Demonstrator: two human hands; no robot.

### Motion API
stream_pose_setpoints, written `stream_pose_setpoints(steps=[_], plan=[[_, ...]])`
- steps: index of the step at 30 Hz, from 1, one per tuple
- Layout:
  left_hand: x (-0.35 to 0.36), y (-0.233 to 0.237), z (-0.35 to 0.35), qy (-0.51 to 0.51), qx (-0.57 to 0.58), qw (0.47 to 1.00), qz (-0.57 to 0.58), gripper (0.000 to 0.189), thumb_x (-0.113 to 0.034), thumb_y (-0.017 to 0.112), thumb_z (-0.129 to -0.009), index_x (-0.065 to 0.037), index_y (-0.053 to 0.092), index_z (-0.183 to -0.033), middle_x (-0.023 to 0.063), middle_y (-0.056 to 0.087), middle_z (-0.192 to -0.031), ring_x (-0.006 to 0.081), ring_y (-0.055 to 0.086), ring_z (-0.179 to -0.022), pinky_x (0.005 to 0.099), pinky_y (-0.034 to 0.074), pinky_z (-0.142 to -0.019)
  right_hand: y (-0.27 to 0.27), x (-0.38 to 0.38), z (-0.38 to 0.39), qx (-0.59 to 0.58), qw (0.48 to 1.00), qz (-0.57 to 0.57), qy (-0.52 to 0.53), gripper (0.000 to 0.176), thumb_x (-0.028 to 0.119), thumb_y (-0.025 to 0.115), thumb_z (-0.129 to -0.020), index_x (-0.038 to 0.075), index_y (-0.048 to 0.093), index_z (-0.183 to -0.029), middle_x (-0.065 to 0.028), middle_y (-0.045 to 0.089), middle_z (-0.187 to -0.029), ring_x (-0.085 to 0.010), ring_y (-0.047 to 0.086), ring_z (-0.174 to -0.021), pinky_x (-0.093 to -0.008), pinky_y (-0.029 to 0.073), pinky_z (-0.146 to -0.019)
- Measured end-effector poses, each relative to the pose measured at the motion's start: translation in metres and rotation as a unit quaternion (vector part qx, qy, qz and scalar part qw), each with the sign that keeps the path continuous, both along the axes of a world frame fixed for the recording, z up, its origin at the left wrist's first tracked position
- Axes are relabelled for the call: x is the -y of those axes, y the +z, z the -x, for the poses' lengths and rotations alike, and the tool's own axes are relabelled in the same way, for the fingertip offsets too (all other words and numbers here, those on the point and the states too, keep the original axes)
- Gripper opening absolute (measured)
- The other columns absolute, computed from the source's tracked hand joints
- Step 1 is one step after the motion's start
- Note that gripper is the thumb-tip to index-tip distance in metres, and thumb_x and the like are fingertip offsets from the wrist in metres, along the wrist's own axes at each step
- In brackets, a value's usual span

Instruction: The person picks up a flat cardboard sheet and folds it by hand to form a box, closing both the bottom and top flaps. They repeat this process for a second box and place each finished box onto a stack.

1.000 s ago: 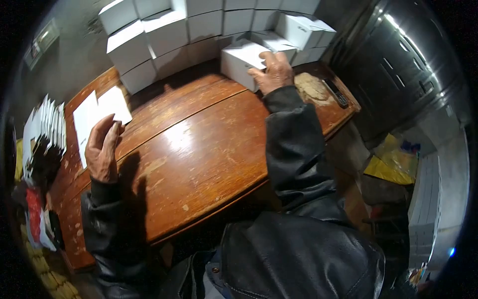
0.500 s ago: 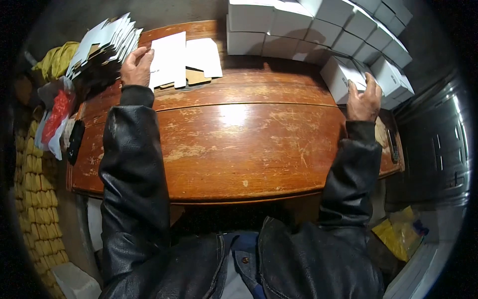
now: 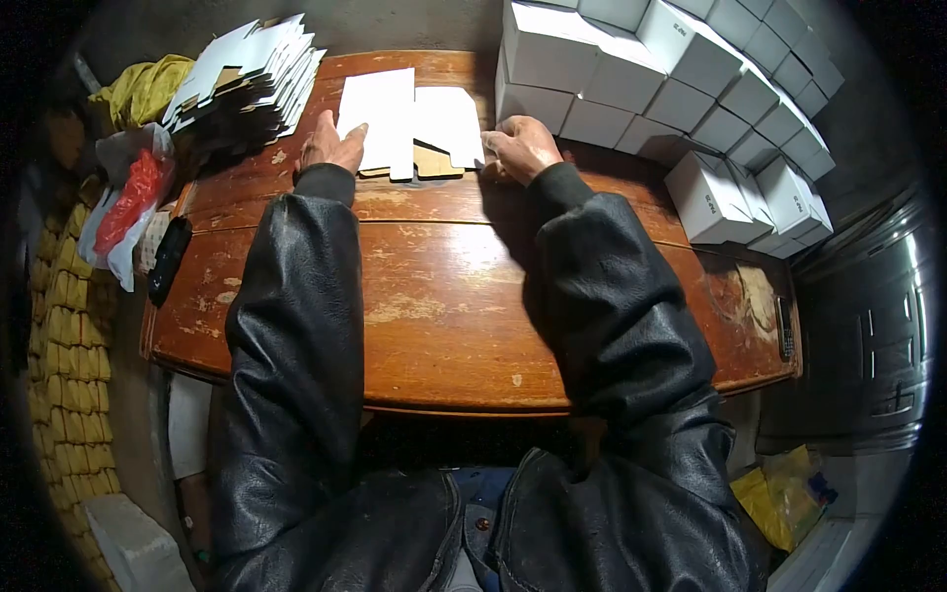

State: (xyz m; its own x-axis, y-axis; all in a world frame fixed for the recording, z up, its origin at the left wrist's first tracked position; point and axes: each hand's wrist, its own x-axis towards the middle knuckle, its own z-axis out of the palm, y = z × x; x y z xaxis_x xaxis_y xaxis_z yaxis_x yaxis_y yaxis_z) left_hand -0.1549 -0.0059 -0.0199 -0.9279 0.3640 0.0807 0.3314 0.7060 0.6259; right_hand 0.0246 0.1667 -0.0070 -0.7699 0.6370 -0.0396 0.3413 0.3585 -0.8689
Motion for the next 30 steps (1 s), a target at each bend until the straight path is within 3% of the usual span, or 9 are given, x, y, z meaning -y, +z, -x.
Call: stream_pose_setpoints(steps=[3,7,13,17,19,22,25,27,30], plan=[[-0.002,-0.002,0.005,-0.01,0.022,0.999,-0.022,0.061,-0.038,0.058,-0.085,-0.005,0.038,-0.133,0.019,0.05,-0.128,0.0324,0.046,-0.122,0.0459,0.033,-0.103,-0.026,-0.02,0.025,-0.046,0.998,0.005,0.031,0.029,0.018,0.063,-0.085,-0.01,0.063,-0.09,-0.0138,0.06,-0.069,-0.0151,0.059,-0.059,-0.0271,0.045,-0.047],[0.0,-0.002,0.014,-0.013,0.087,0.987,-0.136,0.072,-0.031,0.062,-0.083,0.003,0.031,-0.138,0.0248,0.046,-0.133,0.0351,0.046,-0.123,0.0418,0.034,-0.104,0.002,0.025,0.021,-0.117,0.968,0.218,-0.044,0.031,0.017,0.068,-0.082,-0.011,0.062,-0.092,-0.011,0.058,-0.069,-0.0132,0.055,-0.057,-0.0259,0.046,-0.05],[0.003,-0.003,0.02,0.021,0.1,0.961,-0.256,0.074,-0.031,0.064,-0.079,0.004,0.034,-0.136,0.0269,0.047,-0.13,0.0346,0.049,-0.12,0.0405,0.038,-0.101,0.0,0.026,0.022,-0.049,0.994,0.099,0.011,0.03,0.018,0.071,-0.081,-0.007,0.062,-0.095,-0.0075,0.06,-0.075,-0.0084,0.049,-0.054,-0.0204,0.046,-0.049],[0.011,0.002,0.024,0.041,0.122,0.941,-0.313,0.073,-0.036,0.068,-0.078,0.005,0.04,-0.131,0.0293,0.045,-0.129,0.0379,0.047,-0.119,0.0422,0.036,-0.101,0.012,0.036,0.015,-0.132,0.979,0.154,0.035,0.027,0.022,0.069,-0.083,0.003,0.062,-0.102,0.0009,0.055,-0.073,-0.0066,0.048,-0.057,-0.0214,0.041,-0.051],[0.004,-0.018,0.058,0.016,0.096,0.942,-0.321,0.084,-0.058,0.067,-0.072,0.008,0.05,-0.121,0.031,0.051,-0.121,0.0355,0.048,-0.118,0.0409,0.038,-0.099,0.019,0.04,0.009,-0.178,0.969,0.16,0.058,0.027,0.021,0.067,-0.085,0.004,0.061,-0.105,0.0015,0.056,-0.074,-0.0061,0.048,-0.058,-0.021,0.042,-0.052],[0.009,0.0,0.049,-0.092,0.042,0.943,-0.318,0.095,-0.078,0.054,-0.07,0.01,0.056,-0.107,0.0252,0.059,-0.099,0.0308,0.056,-0.097,0.0393,0.041,-0.088,0.027,0.037,-0.004,-0.223,0.966,0.082,0.099,0.03,0.017,0.063,-0.089,0.001,0.057,-0.113,-0.0007,0.058,-0.075,-0.0057,0.05,-0.056,-0.0206,0.044,-0.048],[0.003,0.017,0.025,-0.104,0.019,0.914,-0.392,0.092,-0.079,0.052,-0.069,0.008,0.059,-0.099,0.021,0.061,-0.088,0.0289,0.056,-0.086,0.0393,0.042,-0.082,0.042,0.04,-0.025,-0.242,0.964,0.012,0.109,0.03,0.017,0.059,-0.091,0.0,0.056,-0.116,-0.0012,0.058,-0.074,-0.0059,0.051,-0.055,-0.0209,0.045,-0.047],[0.011,0.033,0.001,-0.181,0.035,0.907,-0.38,0.085,-0.077,0.049,-0.074,0.002,0.06,-0.101,0.0164,0.061,-0.093,0.027,0.056,-0.09,0.0385,0.044,-0.08,0.05,0.045,-0.047,-0.221,0.963,-0.076,0.137,0.027,0.017,0.051,-0.096,0.0,0.054,-0.118,-0.0027,0.058,-0.078,-0.0064,0.052,-0.059,-0.0207,0.047,-0.055],[-0.009,0.017,-0.005,-0.26,0.167,0.841,-0.445,0.069,-0.067,0.046,-0.084,-0.003,0.057,-0.109,0.0107,0.059,-0.101,0.0224,0.055,-0.091,0.0355,0.044,-0.079,0.055,0.048,-0.082,-0.237,0.948,-0.106,0.185,0.034,0.019,0.051,-0.096,0.002,0.05,-0.126,-0.0078,0.06,-0.092,-0.0071,0.054,-0.066,-0.0226,0.049,-0.058]])
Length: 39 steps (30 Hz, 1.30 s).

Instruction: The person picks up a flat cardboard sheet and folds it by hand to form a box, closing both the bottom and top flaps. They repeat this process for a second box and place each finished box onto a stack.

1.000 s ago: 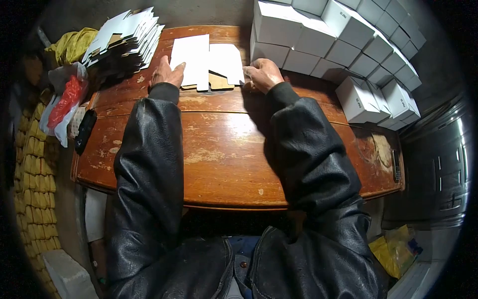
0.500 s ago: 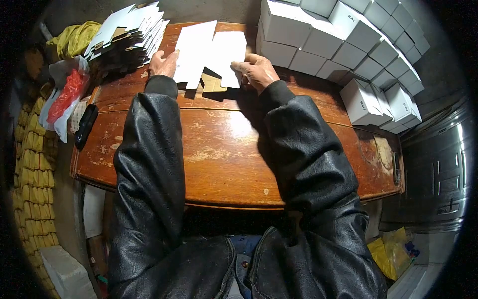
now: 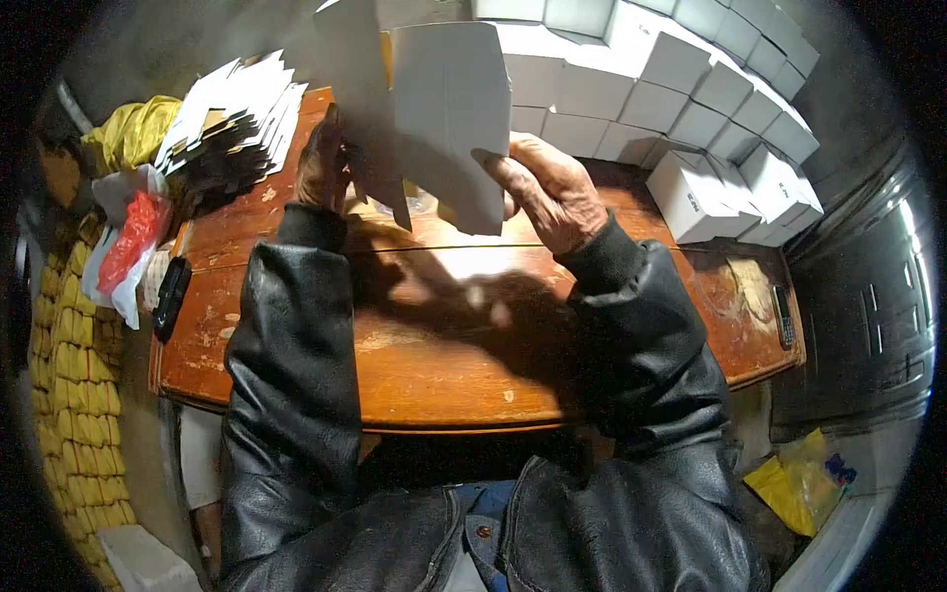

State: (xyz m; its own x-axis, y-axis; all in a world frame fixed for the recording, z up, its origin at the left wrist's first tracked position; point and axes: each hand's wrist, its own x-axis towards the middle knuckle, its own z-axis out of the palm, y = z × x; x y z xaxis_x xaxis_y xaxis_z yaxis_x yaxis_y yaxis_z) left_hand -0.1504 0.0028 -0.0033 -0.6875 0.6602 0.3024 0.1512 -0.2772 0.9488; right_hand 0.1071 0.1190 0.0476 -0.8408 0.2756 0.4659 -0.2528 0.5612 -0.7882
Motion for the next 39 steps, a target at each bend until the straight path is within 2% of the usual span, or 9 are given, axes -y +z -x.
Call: stream_pose_setpoints(steps=[4,7,8,12,15,19,25,33,39], plan=[[0.001,0.006,-0.059,-0.247,0.074,0.961,-0.104,0.06,-0.056,0.047,-0.09,-0.005,0.048,-0.123,0.0046,0.055,-0.109,0.0143,0.053,-0.096,0.0279,0.043,-0.081,-0.01,-0.004,-0.023,-0.026,1.0,0.007,0.015,0.058,0.021,0.064,-0.088,0.004,0.038,-0.137,-0.0131,0.057,-0.109,-0.0099,0.055,-0.07,-0.0221,0.05,-0.063],[0.001,0.018,-0.083,-0.264,0.004,0.958,-0.11,0.088,-0.071,0.051,-0.077,-0.002,0.041,-0.131,0.0075,0.053,-0.116,0.0149,0.051,-0.102,0.0278,0.043,-0.085,-0.019,-0.013,-0.027,-0.082,0.984,-0.142,-0.069,0.078,0.019,0.077,-0.075,0.006,0.035,-0.139,-0.0147,0.052,-0.118,-0.0146,0.057,-0.078,-0.0271,0.051,-0.07],[0.0,0.018,-0.084,-0.259,-0.017,0.96,-0.104,0.097,-0.076,0.053,-0.073,-0.001,0.038,-0.134,0.0085,0.053,-0.118,0.0151,0.051,-0.105,0.0278,0.043,-0.086,-0.016,-0.013,-0.03,-0.075,0.987,-0.129,-0.059,0.085,0.017,0.082,-0.068,0.007,0.035,-0.138,-0.0162,0.047,-0.127,-0.0217,0.057,-0.096,-0.0326,0.05,-0.079],[0.002,0.025,-0.102,-0.193,-0.099,0.971,-0.102,0.105,-0.078,0.051,-0.072,0.0,0.032,-0.138,0.0143,0.049,-0.125,0.0192,0.051,-0.107,0.0312,0.044,-0.088,0.0,0.001,-0.035,-0.134,0.964,-0.211,-0.093,0.077,0.011,0.078,-0.071,0.005,0.037,-0.137,-0.0189,0.044,-0.135,-0.0279,0.045,-0.125,-0.041,0.042,-0.097],[0.008,0.031,-0.096,-0.17,-0.149,0.974,-0.028,0.108,-0.08,0.05,-0.07,0.001,0.028,-0.139,0.0155,0.047,-0.126,0.0212,0.05,-0.109,0.0335,0.044,-0.09,0.013,0.001,-0.042,-0.121,0.936,-0.321,-0.073,0.064,0.013,0.077,-0.072,0.004,0.047,-0.128,-0.0209,0.041,-0.137,-0.0327,0.043,-0.126,-0.0441,0.038,-0.1],[0.008,0.016,-0.093,-0.207,-0.131,0.969,-0.017,0.117,-0.086,0.047,-0.064,0.001,0.025,-0.139,0.0147,0.045,-0.128,0.0219,0.047,-0.111,0.0343,0.043,-0.091,0.006,0.0,-0.045,-0.087,0.967,-0.233,-0.057,0.04,0.015,0.07,-0.08,0.003,0.056,-0.115,-0.0229,0.045,-0.133,-0.0367,0.043,-0.125,-0.0461,0.036,-0.101],[0.027,0.024,-0.106,-0.246,-0.063,0.967,-0.003,0.124,-0.082,0.058,-0.061,0.002,0.014,-0.14,0.0129,0.045,-0.124,0.0209,0.049,-0.11,0.0337,0.046,-0.087,0.015,0.01,-0.05,-0.068,0.93,-0.329,-0.15,0.022,0.015,0.068,-0.081,0.002,0.064,-0.098,-0.0222,0.054,-0.119,-0.0334,0.051,-0.115,-0.0417,0.042,-0.095],[0.028,0.016,-0.1,-0.196,0.033,0.978,-0.062,0.043,-0.042,0.053,-0.092,-0.007,0.049,-0.115,0.0084,0.058,-0.099,0.023,0.058,-0.095,0.0355,0.047,-0.082,0.005,0.025,-0.037,-0.153,0.927,-0.333,-0.085,0.013,-0.001,0.061,-0.065,0.002,0.058,-0.076,-0.0149,0.058,-0.098,-0.0376,0.054,-0.105,-0.0496,0.043,-0.092],[0.023,0.043,-0.121,-0.115,0.171,0.971,-0.118,0.041,-0.041,0.049,-0.094,-0.006,0.052,-0.114,0.0057,0.059,-0.103,0.0148,0.058,-0.093,0.032,0.048,-0.083,0.012,0.049,-0.044,-0.098,0.911,-0.392,-0.08,0.024,0.022,0.076,-0.068,0.01,0.064,-0.085,-0.0049,0.058,-0.092,-0.0267,0.057,-0.1,-0.0524,0.03,-0.101]])
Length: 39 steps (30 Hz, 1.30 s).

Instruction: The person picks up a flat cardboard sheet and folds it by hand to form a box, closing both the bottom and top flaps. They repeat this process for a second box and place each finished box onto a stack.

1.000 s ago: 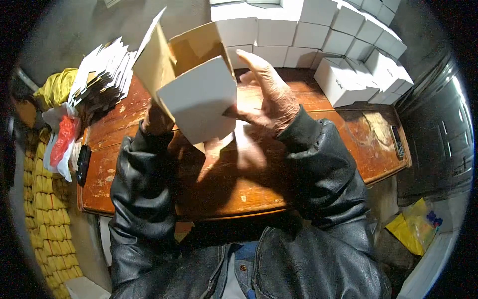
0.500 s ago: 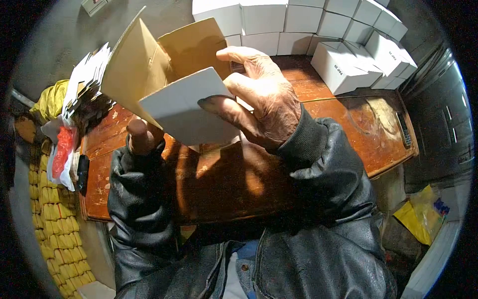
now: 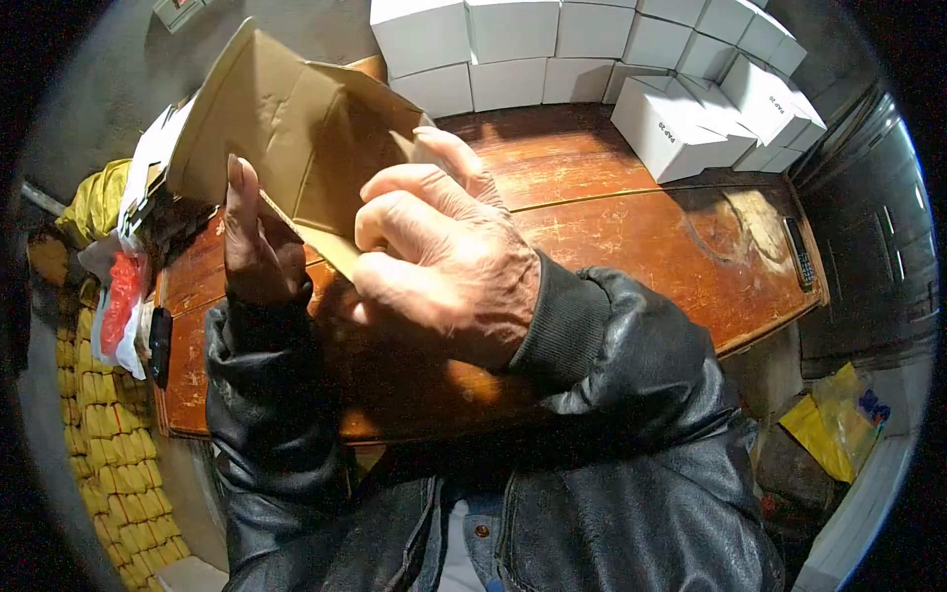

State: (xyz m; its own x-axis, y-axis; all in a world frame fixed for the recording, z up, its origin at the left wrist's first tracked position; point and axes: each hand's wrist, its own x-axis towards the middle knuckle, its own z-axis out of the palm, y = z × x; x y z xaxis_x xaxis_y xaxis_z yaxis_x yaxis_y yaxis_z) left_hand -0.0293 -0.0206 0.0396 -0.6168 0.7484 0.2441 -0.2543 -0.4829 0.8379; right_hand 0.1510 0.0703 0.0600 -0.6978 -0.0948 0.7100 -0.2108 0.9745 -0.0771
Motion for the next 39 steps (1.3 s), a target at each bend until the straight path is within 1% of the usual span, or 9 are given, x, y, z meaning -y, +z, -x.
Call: stream_pose_setpoints(steps=[3,8,13,14,19,24,27,34,39], plan=[[-0.009,0.013,-0.023,0.08,-0.049,0.995,-0.029,0.046,-0.042,0.048,-0.094,-0.005,0.051,-0.121,0.0049,0.059,-0.103,0.014,0.057,-0.091,0.0305,0.047,-0.083,-0.001,0.002,0.0,-0.004,1.0,0.014,0.011,0.027,0.027,0.077,-0.069,0.011,0.065,-0.087,-0.0035,0.057,-0.09,-0.0242,0.058,-0.096,-0.0521,0.029,-0.102],[0.006,-0.011,0.011,0.007,-0.301,0.953,-0.031,0.046,-0.036,0.045,-0.097,0.0,0.048,-0.125,0.0089,0.059,-0.108,0.0128,0.054,-0.084,0.0275,0.047,-0.077,0.006,-0.006,-0.005,-0.061,0.998,0.008,-0.006,0.033,0.028,0.076,-0.073,0.009,0.063,-0.095,-0.0079,0.057,-0.095,-0.024,0.059,-0.092,-0.0458,0.038,-0.095],[-0.007,-0.006,-0.007,-0.014,-0.135,0.991,-0.002,0.035,-0.031,0.047,-0.097,-0.001,0.056,-0.112,0.0064,0.06,-0.099,0.013,0.058,-0.089,0.0279,0.049,-0.076,0.013,-0.034,-0.008,-0.176,0.978,0.036,-0.108,0.049,0.01,0.074,-0.075,0.002,0.053,-0.118,-0.0172,0.055,-0.112,-0.0265,0.058,-0.1,-0.0347,0.049,-0.088],[-0.006,-0.01,0.002,-0.049,-0.206,0.975,0.067,0.049,-0.037,0.048,-0.096,-0.003,0.046,-0.131,0.0121,0.06,-0.115,0.0203,0.061,-0.101,0.0348,0.049,-0.085,0.012,-0.038,-0.006,-0.15,0.979,0.053,-0.127,0.045,0.01,0.073,-0.077,0.001,0.054,-0.118,-0.0169,0.056,-0.113,-0.025,0.059,-0.101,-0.0336,0.049,-0.088],[-0.008,-0.01,-0.018,-0.028,-0.207,0.975,0.073,0.047,-0.033,0.052,-0.095,-0.001,0.049,-0.129,0.0113,0.061,-0.112,0.0165,0.058,-0.1,0.0293,0.047,-0.082,-0.006,-0.057,0.007,-0.138,0.969,0.172,-0.111,0.037,0.021,0.07,-0.081,-0.002,0.06,-0.108,-0.0155,0.064,-0.089,-0.0225,0.065,-0.07,-0.0292,0.055,-0.065],[-0.009,-0.006,-0.02,-0.008,-0.248,0.968,0.025,0.072,-0.053,0.057,-0.085,0.004,0.044,-0.127,0.0153,0.055,-0.114,0.0217,0.053,-0.104,0.0322,0.04,-0.093,0.002,-0.051,0.006,-0.097,0.976,0.12,-0.156,0.039,0.023,0.069,-0.082,-0.002,0.059,-0.11,-0.0167,0.062,-0.095,-0.0238,0.064,-0.084,-0.0336,0.052,-0.074],[-0.013,-0.001,-0.026,-0.016,-0.23,0.973,-0.011,0.065,-0.047,0.06,-0.086,0.003,0.046,-0.124,0.0138,0.056,-0.112,0.0203,0.053,-0.102,0.0309,0.042,-0.091,0.01,-0.048,0.011,-0.079,0.979,0.096,-0.163,0.041,0.018,0.068,-0.084,0.0,0.054,-0.118,-0.0155,0.06,-0.106,-0.0216,0.062,-0.095,-0.0312,0.051,-0.081],[-0.016,-0.004,-0.028,-0.022,-0.188,0.982,0.013,0.044,-0.026,0.064,-0.089,0.004,0.052,-0.118,0.0078,0.06,-0.102,0.0135,0.055,-0.091,0.0256,0.045,-0.081,-0.005,-0.059,0.024,0.024,0.952,0.267,-0.149,0.03,0.005,0.064,-0.085,0.0,0.057,-0.114,-0.0095,0.062,-0.099,-0.0143,0.062,-0.079,-0.0256,0.052,-0.068],[-0.016,-0.003,-0.029,-0.013,-0.175,0.983,0.055,0.037,-0.024,0.061,-0.091,0.004,0.054,-0.115,0.0061,0.06,-0.096,0.0135,0.057,-0.085,0.0262,0.047,-0.075,0.004,-0.057,0.021,-0.066,0.982,0.058,-0.17,0.02,0.005,0.06,-0.078,0.0,0.06,-0.098,-0.0153,0.06,-0.081,-0.0256,0.062,-0.069,-0.0333,0.053,-0.066]])
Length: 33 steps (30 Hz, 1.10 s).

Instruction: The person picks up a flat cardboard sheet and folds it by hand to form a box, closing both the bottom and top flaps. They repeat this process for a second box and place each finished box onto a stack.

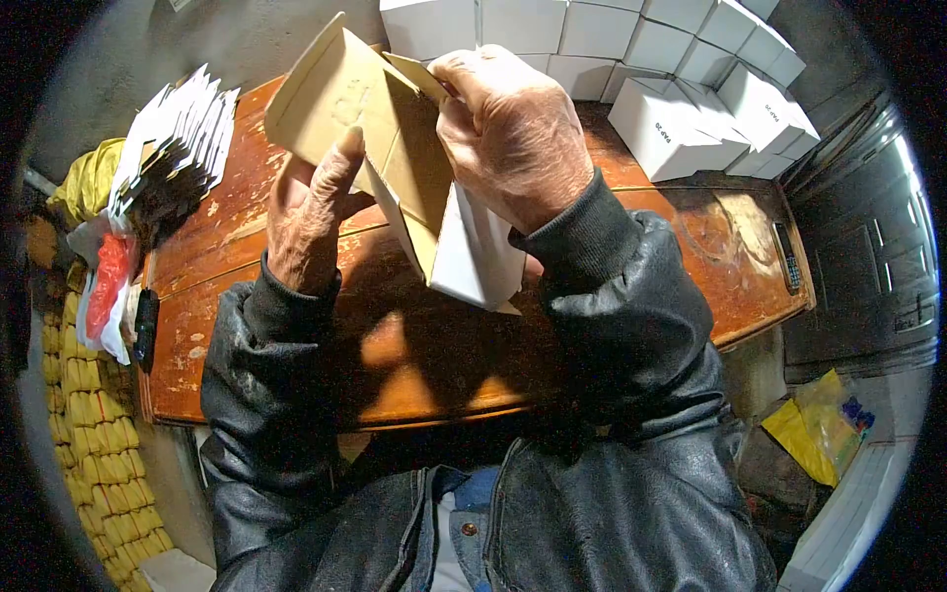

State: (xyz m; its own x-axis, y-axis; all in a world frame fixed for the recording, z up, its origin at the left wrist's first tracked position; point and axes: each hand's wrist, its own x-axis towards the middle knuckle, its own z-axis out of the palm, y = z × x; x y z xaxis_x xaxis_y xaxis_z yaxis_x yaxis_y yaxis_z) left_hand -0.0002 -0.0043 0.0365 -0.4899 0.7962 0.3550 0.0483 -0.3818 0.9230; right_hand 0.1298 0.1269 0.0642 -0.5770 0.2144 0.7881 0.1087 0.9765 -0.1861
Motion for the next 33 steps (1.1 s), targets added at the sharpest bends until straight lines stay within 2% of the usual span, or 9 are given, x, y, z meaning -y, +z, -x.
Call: stream_pose_setpoints(steps=[3,4,9,11,12,17,22,26,33], plan=[[0.002,0.0,0.007,0.043,-0.083,0.995,-0.031,0.033,-0.023,0.058,-0.092,0.003,0.055,-0.113,0.0058,0.06,-0.093,0.013,0.057,-0.082,0.0262,0.047,-0.074,0.006,0.009,-0.004,-0.006,1.0,-0.01,-0.012,0.023,0.004,0.059,-0.077,0.0,0.059,-0.1,-0.0146,0.06,-0.084,-0.0258,0.062,-0.071,-0.0325,0.053,-0.066],[0.003,-0.003,0.009,0.07,-0.093,0.993,-0.035,0.033,-0.023,0.058,-0.093,0.003,0.056,-0.113,0.0059,0.06,-0.092,0.0135,0.057,-0.083,0.0268,0.047,-0.075,0.009,0.014,-0.008,-0.002,1.0,-0.003,-0.031,0.033,-0.001,0.06,-0.078,0.002,0.059,-0.111,-0.0075,0.062,-0.088,-0.0131,0.062,-0.073,-0.0247,0.053,-0.067],[0.007,0.012,0.025,0.09,-0.032,0.994,-0.053,0.032,-0.027,0.058,-0.093,-0.003,0.061,-0.114,0.0054,0.064,-0.097,0.0131,0.058,-0.086,0.0268,0.047,-0.074,0.012,0.013,-0.018,-0.035,0.996,0.054,0.057,0.027,-0.002,0.058,-0.083,0.002,0.059,-0.11,-0.0071,0.06,-0.093,-0.0134,0.062,-0.08,-0.024,0.051,-0.071],[0.02,0.008,0.047,0.157,-0.307,0.938,-0.021,0.032,-0.026,0.057,-0.093,-0.003,0.06,-0.116,0.0063,0.064,-0.102,0.014,0.059,-0.091,0.0259,0.047,-0.079,0.007,0.002,-0.021,-0.034,0.993,0.027,0.107,0.023,0.0,0.059,-0.085,0.002,0.06,-0.108,-0.0077,0.06,-0.094,-0.0141,0.062,-0.082,-0.0246,0.051,-0.072],[0.016,0.012,0.043,0.122,-0.153,0.981,-0.003,0.035,-0.029,0.045,-0.098,-0.009,0.059,-0.122,0.0161,0.059,-0.115,0.0224,0.058,-0.102,0.0335,0.046,-0.089,0.01,0.006,-0.024,-0.01,0.988,0.056,0.146,0.02,0.003,0.059,-0.086,0.003,0.06,-0.106,-0.0096,0.059,-0.096,-0.0171,0.061,-0.088,-0.0278,0.051,-0.076],[0.008,-0.006,0.047,0.099,-0.216,0.966,-0.099,0.037,-0.032,0.054,-0.093,-0.004,0.06,-0.116,0.0126,0.061,-0.111,0.0195,0.058,-0.1,0.0318,0.043,-0.09,0.001,0.003,-0.024,0.053,0.986,0.001,0.16,0.024,-0.002,0.058,-0.084,0.002,0.058,-0.108,-0.0169,0.058,-0.115,-0.0239,0.058,-0.106,-0.033,0.048,-0.088],[0.011,0.009,0.034,0.069,-0.133,0.988,0.027,0.032,-0.025,0.062,-0.087,0.001,0.061,-0.107,0.0116,0.062,-0.106,0.0164,0.059,-0.096,0.03,0.046,-0.082,-0.012,0.005,-0.018,0.041,0.971,0.099,0.212,0.038,-0.016,0.052,-0.077,0.002,0.055,-0.109,-0.0187,0.056,-0.12,-0.0283,0.055,-0.114,-0.0348,0.044,-0.097],[0.008,-0.003,0.042,0.024,-0.139,0.988,-0.068,0.023,-0.013,0.063,-0.089,-0.002,0.062,-0.109,0.0056,0.065,-0.097,0.0127,0.062,-0.086,0.025,0.051,-0.072,-0.007,0.007,-0.019,0.072,0.971,0.08,0.212,0.032,-0.006,0.057,-0.08,0.003,0.055,-0.11,-0.0188,0.056,-0.121,-0.029,0.054,-0.116,-0.0364,0.044,-0.097],[0.012,0.0,0.044,0.065,-0.137,0.988,0.025,0.026,-0.017,0.066,-0.086,-0.002,0.063,-0.108,0.0083,0.065,-0.098,0.0141,0.062,-0.084,0.0275,0.049,-0.071,-0.007,0.007,-0.019,0.091,0.976,0.038,0.192,0.04,0.021,0.07,-0.08,0.006,0.057,-0.115,-0.0177,0.056,-0.118,-0.0293,0.055,-0.111,-0.0383,0.045,-0.095]])
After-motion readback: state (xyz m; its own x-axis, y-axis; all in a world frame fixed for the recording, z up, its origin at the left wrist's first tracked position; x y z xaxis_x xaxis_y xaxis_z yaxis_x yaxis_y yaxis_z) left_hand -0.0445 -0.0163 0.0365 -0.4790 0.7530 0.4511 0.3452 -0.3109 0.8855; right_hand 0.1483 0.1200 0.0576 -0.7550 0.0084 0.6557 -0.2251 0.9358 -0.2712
